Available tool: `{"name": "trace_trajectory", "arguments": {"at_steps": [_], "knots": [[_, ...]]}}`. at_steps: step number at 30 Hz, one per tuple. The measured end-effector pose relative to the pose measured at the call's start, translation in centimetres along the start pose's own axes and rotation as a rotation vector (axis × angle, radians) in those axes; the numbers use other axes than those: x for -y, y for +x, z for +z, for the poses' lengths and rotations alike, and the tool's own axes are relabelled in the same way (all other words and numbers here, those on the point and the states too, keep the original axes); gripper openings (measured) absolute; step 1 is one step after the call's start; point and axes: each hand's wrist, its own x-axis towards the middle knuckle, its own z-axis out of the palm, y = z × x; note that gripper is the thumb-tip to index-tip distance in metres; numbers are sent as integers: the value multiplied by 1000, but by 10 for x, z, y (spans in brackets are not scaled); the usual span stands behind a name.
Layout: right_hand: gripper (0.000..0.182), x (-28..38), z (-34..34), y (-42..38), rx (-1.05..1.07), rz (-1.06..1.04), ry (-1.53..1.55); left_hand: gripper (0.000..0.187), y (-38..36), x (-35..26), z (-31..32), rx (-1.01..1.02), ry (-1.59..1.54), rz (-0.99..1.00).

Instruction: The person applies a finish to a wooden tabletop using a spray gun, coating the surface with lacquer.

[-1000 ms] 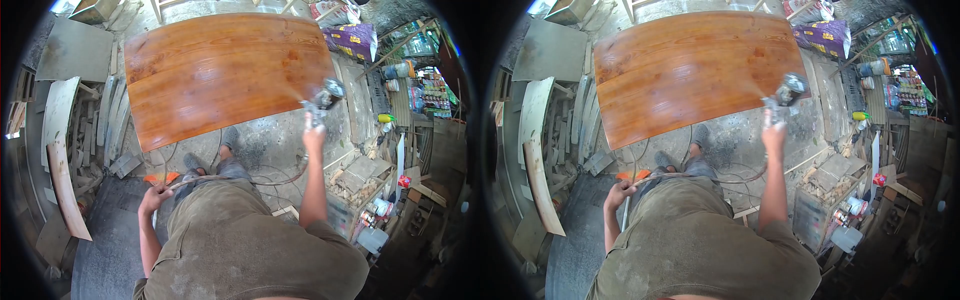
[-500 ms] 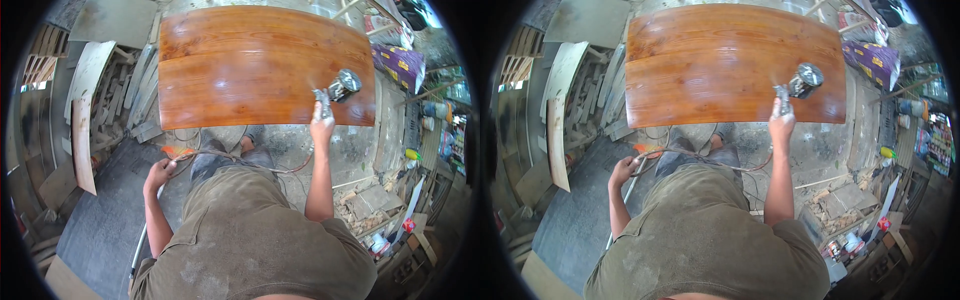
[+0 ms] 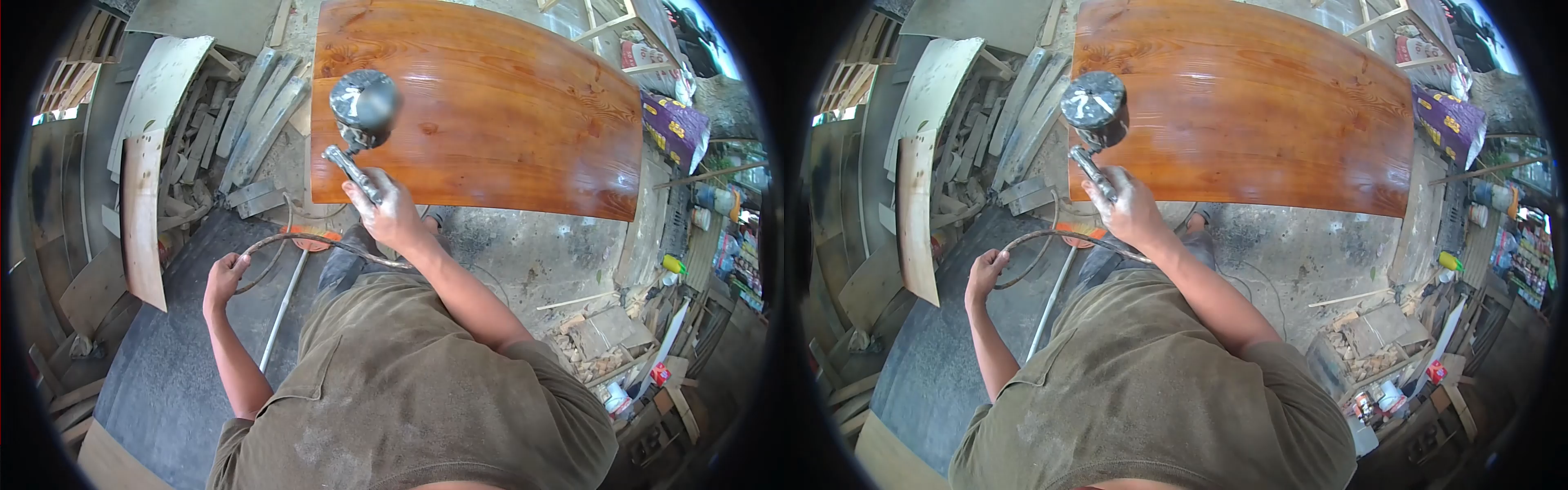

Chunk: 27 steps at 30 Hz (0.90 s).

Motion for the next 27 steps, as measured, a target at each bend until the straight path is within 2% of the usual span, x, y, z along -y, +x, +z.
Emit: {"name": "trace_trajectory", "arguments": {"at_steps": [3, 5, 7, 12, 15, 17, 18, 21, 22, 24, 26, 27], "knots": [[31, 0, 21, 22, -9, 129, -45, 45, 27, 30, -14, 0, -6, 59], [35, 8, 11, 35, -69, 309, -101, 47, 45, 43, -17, 40, -21, 98], [37, -7, -14, 38, -169, 374, -183, 48, 55, 46, -20, 91, -28, 103], [42, -33, -127, 24, -522, 303, -476, 44, 65, 13, -17, 300, -34, 171], [45, -34, -182, 11, -721, 253, -706, 47, 68, -9, -18, 464, -100, 143], [43, -35, -200, 8, -772, 331, -927, 49, 76, -5, -16, 560, -163, 168], [41, -25, -196, 10, -748, 365, -883, 52, 78, -4, -18, 574, -194, 176], [42, -35, -171, 23, -642, 26, -830, 52, 77, -5, -33, 495, -279, 143], [43, -30, -151, 30, -620, 185, -703, 53, 78, -4, -43, 446, -256, 140], [44, -18, -99, 44, -546, 367, -480, 54, 85, 9, -58, 340, -208, 141], [50, -24, -48, 57, -443, 207, -387, 55, 90, 24, -72, 253, -181, 133], [49, -12, -24, 63, -365, 382, -378, 55, 89, 30, -82, 253, -180, 126]]}}
